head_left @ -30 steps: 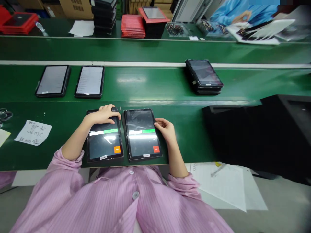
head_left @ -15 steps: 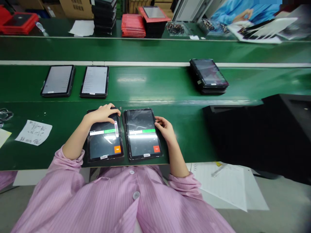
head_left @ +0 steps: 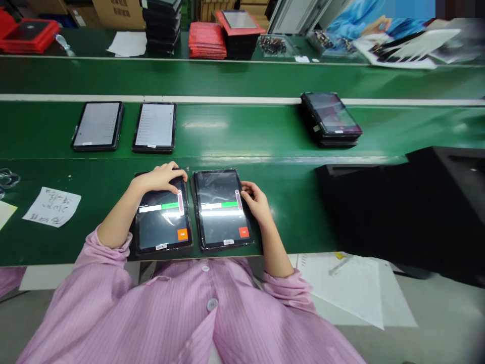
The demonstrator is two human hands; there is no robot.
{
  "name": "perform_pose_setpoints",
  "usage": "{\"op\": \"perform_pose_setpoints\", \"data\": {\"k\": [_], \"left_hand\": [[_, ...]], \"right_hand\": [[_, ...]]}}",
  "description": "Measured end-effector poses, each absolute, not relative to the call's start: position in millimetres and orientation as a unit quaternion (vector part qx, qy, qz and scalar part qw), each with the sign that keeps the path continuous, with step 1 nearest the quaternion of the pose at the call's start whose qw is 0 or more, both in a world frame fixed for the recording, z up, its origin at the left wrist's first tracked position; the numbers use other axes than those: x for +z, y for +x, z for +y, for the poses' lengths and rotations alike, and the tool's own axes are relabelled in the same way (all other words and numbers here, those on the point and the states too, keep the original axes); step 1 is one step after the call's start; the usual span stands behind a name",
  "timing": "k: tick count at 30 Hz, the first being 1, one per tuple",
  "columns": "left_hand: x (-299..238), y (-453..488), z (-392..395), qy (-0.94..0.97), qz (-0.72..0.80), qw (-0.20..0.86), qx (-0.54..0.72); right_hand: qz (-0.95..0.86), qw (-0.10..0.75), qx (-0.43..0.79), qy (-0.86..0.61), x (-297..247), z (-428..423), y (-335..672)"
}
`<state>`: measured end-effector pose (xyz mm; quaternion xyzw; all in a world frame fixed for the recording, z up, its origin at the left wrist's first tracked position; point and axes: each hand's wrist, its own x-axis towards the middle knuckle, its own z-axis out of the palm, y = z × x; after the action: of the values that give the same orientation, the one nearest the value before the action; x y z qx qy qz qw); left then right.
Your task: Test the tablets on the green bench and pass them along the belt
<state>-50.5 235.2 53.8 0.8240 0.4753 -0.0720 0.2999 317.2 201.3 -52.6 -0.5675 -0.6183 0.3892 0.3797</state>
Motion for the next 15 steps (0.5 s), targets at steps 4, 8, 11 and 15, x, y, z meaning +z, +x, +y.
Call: {"op": "perform_pose_setpoints", "data": {"k": [4,8,11,15], "left_hand": [[55,-50,235,0.821,0.479,0.300,-0.080],[54,-46,234,0.819,0.482,0.301,-0.078],[55,-53,236,0.825,0.468,0.308,-0.072],[61,-99,240,0.820,0.434,0.370,-0.051]], "right_hand": [[-0.621,0.378,0.391,-0.565,-51,201,318],[-0.622,0.379,0.392,-0.562,-53,202,318],[-0.629,0.375,0.388,-0.559,-54,203,319],[-0.686,0.355,0.294,-0.562,-38,194,316]]}}
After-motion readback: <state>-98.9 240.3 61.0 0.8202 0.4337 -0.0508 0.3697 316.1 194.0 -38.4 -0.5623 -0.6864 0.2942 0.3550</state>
